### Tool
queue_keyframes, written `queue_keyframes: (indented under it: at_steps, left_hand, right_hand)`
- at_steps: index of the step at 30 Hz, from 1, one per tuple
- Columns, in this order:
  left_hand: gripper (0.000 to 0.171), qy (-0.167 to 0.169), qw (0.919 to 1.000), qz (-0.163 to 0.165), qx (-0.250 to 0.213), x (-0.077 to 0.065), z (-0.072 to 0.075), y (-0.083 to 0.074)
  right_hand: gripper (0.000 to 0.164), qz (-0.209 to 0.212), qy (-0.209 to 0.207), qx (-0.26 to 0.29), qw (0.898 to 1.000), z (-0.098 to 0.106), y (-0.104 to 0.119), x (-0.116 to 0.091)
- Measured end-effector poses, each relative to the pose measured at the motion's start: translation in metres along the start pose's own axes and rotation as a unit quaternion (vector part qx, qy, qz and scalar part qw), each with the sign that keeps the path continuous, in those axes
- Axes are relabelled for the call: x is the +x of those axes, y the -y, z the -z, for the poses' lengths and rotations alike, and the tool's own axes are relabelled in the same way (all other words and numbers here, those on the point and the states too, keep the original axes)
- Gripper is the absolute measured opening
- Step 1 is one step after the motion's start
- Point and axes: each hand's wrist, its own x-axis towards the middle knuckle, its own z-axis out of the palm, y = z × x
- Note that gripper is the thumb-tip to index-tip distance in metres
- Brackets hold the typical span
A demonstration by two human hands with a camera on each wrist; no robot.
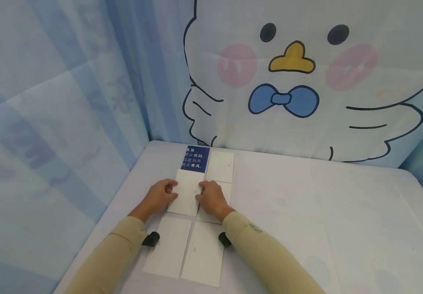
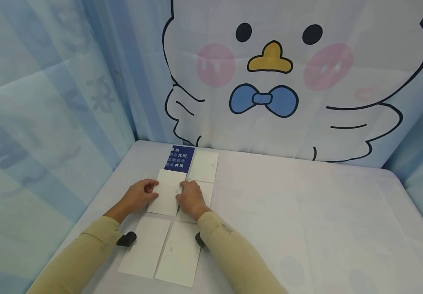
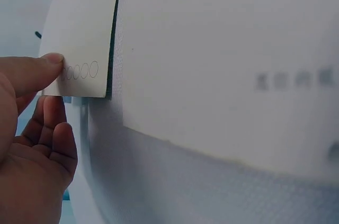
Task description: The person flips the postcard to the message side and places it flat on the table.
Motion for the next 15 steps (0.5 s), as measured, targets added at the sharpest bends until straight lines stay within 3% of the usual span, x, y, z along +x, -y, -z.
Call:
queue_keyframes:
  at_steps: [15]
  left_hand:
    - [0.041,0.018,0.9993,0.015,0.029,-0.0014,-0.0039,0.0038]
  right_hand:
    - [0.043,-0.012,0.036,-0.006,0.999,-0.0033,0.0038,-0.0045]
